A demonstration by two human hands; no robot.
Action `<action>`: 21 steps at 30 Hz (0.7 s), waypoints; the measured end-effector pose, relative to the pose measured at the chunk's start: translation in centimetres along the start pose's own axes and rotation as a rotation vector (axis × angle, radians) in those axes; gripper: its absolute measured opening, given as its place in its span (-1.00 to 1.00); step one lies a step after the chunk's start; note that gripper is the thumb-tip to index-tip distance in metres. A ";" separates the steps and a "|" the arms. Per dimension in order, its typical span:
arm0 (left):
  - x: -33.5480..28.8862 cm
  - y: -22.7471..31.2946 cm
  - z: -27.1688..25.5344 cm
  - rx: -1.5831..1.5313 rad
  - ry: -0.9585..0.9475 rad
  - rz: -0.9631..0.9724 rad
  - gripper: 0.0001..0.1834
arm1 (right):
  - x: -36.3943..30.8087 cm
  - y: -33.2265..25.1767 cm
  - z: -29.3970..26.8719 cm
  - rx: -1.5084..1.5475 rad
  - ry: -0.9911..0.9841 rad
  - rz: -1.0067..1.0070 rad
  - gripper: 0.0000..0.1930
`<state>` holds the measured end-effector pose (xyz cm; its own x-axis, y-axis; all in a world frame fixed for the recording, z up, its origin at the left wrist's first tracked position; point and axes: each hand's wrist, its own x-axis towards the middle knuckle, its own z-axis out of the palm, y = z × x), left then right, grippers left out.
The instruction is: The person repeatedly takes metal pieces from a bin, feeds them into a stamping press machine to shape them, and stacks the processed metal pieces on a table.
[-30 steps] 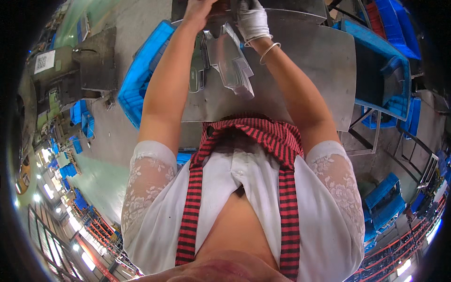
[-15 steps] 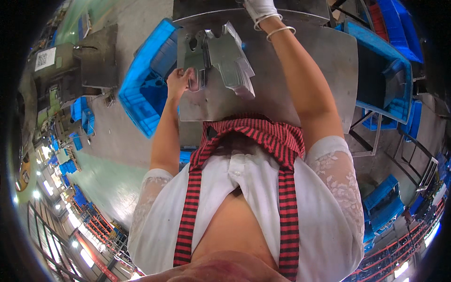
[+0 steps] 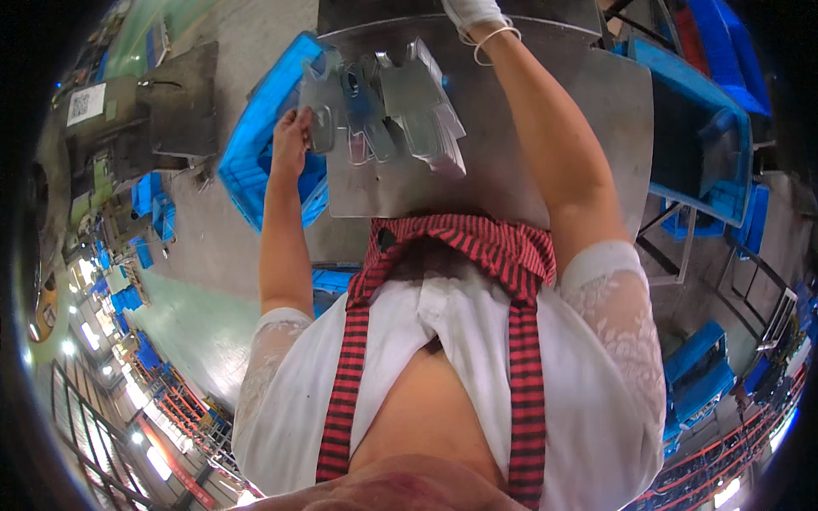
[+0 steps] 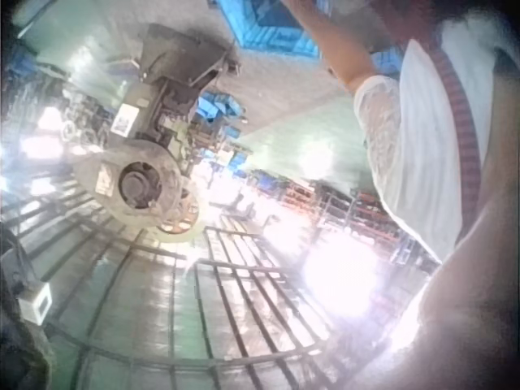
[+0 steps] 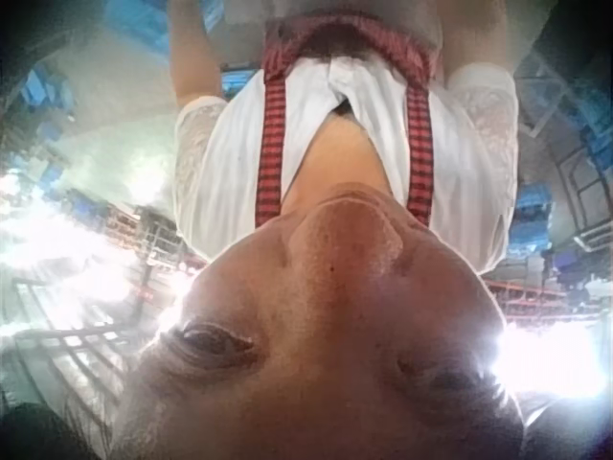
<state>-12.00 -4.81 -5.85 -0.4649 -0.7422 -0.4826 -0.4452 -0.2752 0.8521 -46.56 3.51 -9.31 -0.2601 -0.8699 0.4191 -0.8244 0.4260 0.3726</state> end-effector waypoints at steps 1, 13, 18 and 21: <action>-1.0 1.6 0.5 -0.166 0.031 0.036 -0.84 | -0.8 -0.8 -1.2 0.640 0.083 0.362 -0.67; 5.1 11.0 15.8 -0.365 -0.232 0.328 -0.63 | -14.0 -2.3 -11.1 1.163 -0.271 0.417 -0.82; 10.8 13.3 19.2 -0.089 -0.084 0.158 -0.64 | -3.4 -0.7 -9.3 2.052 -0.123 1.004 -0.78; 13.5 14.4 20.0 0.042 0.127 0.370 -0.63 | 0.5 -0.9 -2.9 1.660 0.088 0.900 -0.78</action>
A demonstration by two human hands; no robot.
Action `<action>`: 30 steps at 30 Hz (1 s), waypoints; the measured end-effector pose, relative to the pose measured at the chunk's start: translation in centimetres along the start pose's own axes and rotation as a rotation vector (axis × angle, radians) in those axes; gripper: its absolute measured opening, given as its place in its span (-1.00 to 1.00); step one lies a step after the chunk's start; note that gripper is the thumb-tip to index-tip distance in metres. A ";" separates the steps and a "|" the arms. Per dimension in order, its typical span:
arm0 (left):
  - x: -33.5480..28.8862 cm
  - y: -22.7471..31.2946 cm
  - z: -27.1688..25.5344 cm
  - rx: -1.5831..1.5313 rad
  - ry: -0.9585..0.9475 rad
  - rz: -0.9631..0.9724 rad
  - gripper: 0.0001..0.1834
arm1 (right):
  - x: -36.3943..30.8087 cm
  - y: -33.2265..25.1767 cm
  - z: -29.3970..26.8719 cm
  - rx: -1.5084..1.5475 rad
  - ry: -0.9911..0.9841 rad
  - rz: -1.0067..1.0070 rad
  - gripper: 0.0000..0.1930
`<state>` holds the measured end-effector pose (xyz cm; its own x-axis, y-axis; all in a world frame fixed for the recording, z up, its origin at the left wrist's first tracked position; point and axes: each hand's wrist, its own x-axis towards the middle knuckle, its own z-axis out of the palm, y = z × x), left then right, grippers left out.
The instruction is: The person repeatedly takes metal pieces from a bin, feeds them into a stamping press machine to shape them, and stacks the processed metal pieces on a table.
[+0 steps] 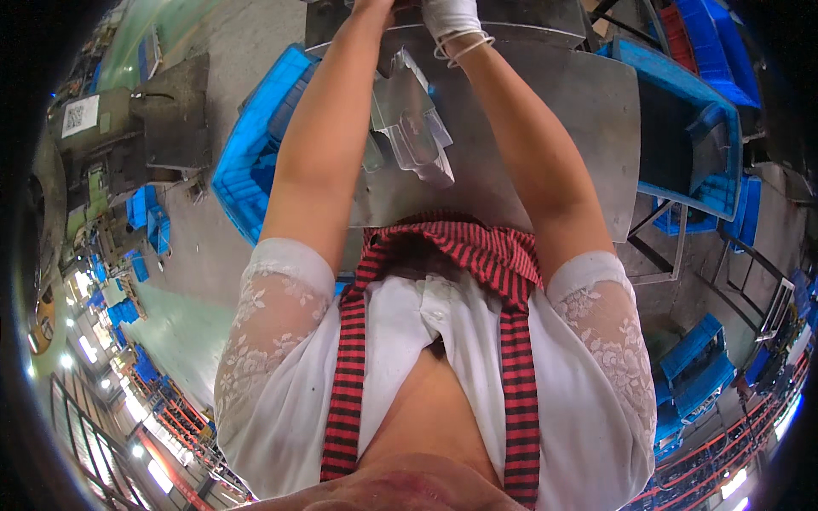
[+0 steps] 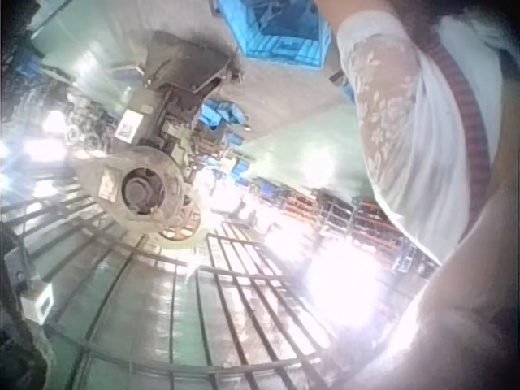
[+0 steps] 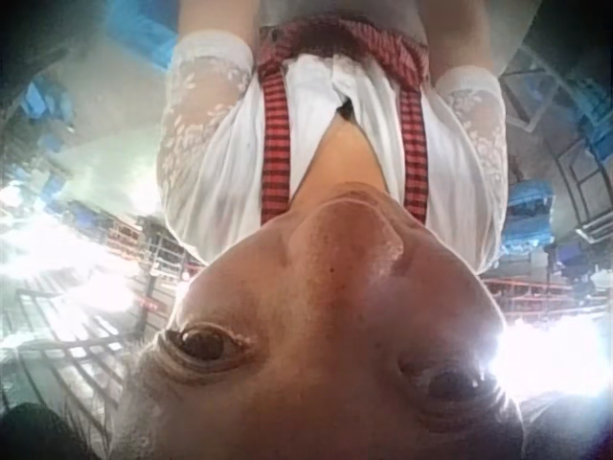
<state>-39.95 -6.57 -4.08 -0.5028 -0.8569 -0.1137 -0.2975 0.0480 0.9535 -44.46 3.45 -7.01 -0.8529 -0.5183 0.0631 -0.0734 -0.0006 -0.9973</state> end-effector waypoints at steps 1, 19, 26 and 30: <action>0.0 -0.8 -0.4 0.001 -0.003 -0.006 -0.63 | 0.8 1.2 0.2 -0.005 -0.028 0.018 -0.79; -15.7 -16.1 -20.8 0.338 0.123 -0.302 -0.69 | -2.1 0.4 -1.5 -0.268 -0.057 -0.316 -0.75; -13.0 -3.9 -13.2 -0.500 -0.075 -0.174 -0.81 | -16.0 -1.3 -7.4 -0.770 -0.469 -0.140 -0.72; -7.8 -1.0 -5.7 -0.433 -0.204 0.032 -0.65 | -10.8 -0.6 -6.8 -0.679 -0.133 -0.725 -0.70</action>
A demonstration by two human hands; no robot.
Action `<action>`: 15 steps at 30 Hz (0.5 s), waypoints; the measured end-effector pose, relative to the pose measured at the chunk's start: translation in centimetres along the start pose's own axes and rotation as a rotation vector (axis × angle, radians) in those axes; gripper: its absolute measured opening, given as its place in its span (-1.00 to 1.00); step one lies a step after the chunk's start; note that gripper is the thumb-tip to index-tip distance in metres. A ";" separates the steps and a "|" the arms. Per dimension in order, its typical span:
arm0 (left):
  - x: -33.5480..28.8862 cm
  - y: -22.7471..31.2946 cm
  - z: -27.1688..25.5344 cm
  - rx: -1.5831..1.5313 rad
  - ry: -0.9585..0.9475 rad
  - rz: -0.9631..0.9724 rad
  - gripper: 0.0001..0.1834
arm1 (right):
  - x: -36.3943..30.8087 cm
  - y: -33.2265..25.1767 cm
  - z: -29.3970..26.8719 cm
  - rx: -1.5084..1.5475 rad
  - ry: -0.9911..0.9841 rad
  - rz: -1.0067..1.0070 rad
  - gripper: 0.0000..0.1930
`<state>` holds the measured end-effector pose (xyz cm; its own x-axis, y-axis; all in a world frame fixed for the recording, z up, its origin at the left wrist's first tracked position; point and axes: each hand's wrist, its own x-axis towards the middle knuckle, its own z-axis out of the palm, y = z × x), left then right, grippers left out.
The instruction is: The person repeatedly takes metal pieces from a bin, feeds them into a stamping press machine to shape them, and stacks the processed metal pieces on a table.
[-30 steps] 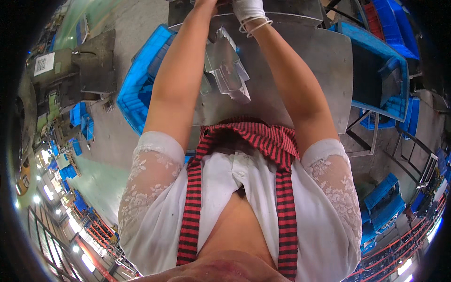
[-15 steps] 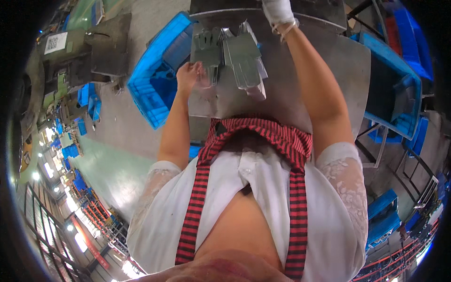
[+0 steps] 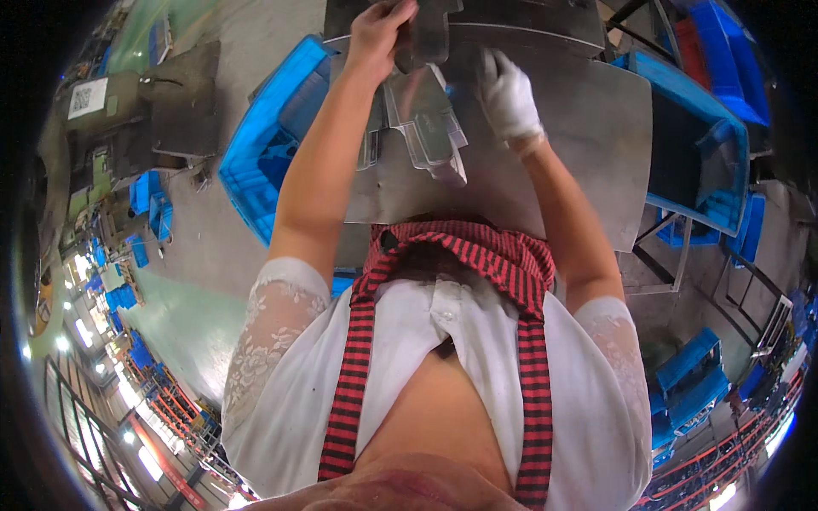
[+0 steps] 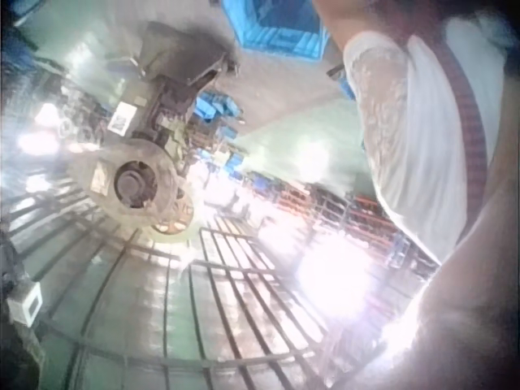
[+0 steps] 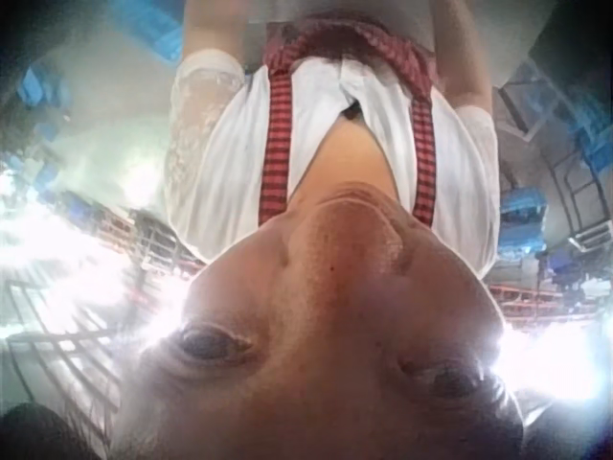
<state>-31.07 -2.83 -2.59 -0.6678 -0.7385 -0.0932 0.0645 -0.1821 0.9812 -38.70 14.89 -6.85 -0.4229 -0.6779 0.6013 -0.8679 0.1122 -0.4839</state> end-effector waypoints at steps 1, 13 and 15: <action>1.4 0.4 1.2 0.105 -0.003 -0.121 -0.61 | 1.9 0.1 0.6 0.374 0.042 0.272 -0.71; -0.3 -2.4 -8.2 1.211 0.291 0.305 -0.27 | 9.7 3.9 7.6 0.360 0.201 0.590 -0.67; -5.0 -3.7 -10.6 1.433 0.057 -0.184 -0.28 | 9.3 4.6 7.7 0.367 0.188 0.620 -0.66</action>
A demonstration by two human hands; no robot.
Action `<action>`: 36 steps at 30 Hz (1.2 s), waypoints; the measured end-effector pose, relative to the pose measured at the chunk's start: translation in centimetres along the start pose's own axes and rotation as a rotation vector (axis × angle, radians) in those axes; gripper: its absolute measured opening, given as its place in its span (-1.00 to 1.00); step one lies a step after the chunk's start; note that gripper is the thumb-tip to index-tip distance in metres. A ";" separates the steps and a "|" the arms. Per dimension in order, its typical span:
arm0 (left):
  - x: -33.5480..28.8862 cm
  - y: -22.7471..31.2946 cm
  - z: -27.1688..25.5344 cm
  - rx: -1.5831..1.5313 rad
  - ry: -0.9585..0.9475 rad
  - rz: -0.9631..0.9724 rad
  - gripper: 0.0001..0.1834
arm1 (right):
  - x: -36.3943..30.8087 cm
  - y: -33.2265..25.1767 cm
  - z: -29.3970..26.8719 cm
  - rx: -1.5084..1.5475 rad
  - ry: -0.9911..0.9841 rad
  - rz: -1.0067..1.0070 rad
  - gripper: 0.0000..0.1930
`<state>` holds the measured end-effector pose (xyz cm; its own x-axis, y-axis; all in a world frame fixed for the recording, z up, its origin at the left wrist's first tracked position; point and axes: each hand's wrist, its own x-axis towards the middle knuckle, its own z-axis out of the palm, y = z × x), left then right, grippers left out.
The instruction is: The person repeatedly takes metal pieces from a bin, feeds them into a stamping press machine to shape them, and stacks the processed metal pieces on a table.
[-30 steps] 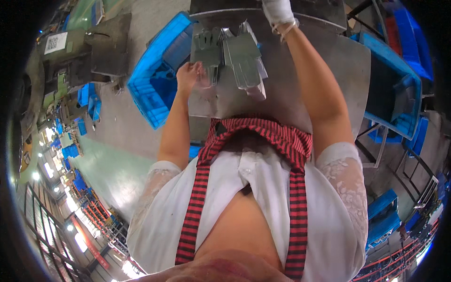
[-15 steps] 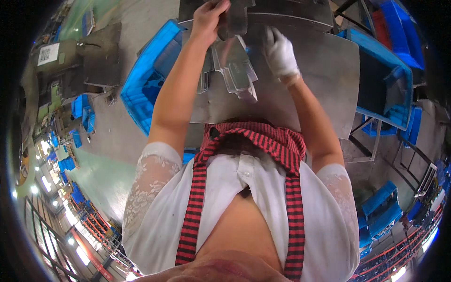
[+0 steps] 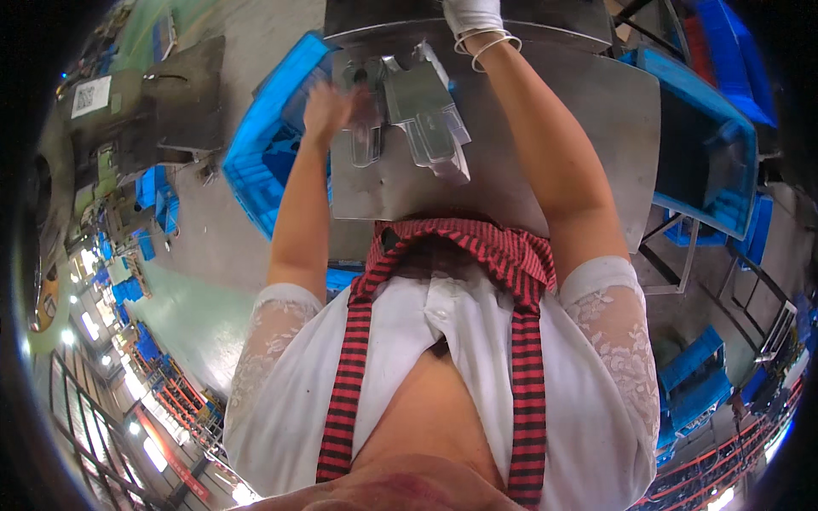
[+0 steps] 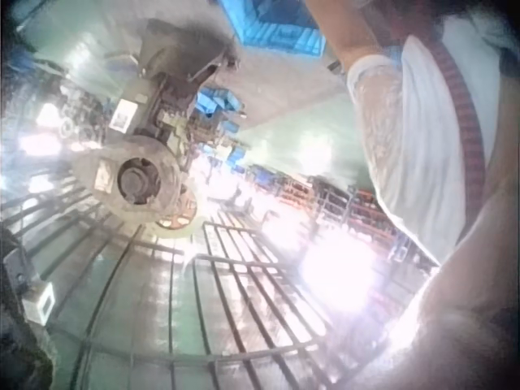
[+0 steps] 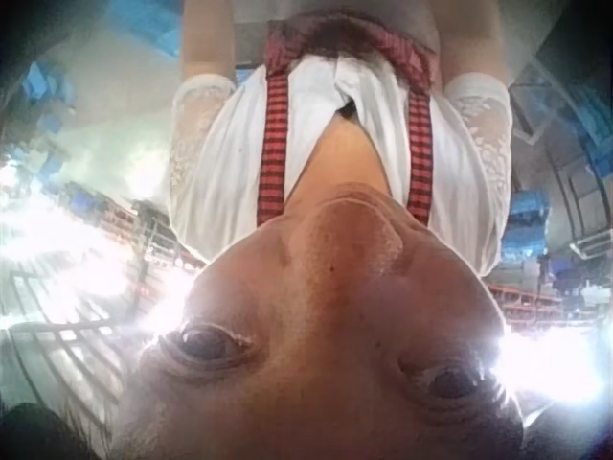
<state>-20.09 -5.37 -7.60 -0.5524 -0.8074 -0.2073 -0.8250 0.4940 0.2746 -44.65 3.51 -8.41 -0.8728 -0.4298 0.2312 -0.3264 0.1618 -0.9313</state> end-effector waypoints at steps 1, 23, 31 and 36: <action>-1.6 -3.2 1.0 0.068 -0.229 -0.074 -0.30 | -0.6 -1.4 0.4 0.044 -0.027 0.080 -0.65; -3.1 -5.1 -3.0 -0.693 0.143 -0.178 -0.78 | -14.3 -4.1 -10.4 -0.604 -0.452 -0.005 -0.70; -0.4 6.4 -2.8 -0.806 0.362 0.273 -0.56 | -10.0 -4.2 -2.7 0.284 -0.163 0.040 -0.73; -2.5 -3.1 2.2 -0.113 0.100 -0.108 -0.37 | -2.0 -1.9 -1.4 0.152 -0.062 0.121 -0.66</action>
<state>-16.47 -4.17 -10.03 -0.4423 -0.8844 -0.1488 -0.8570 0.3678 0.3609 -42.75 5.36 -6.66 -0.8769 -0.4700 0.1011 -0.1575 0.0821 -0.9841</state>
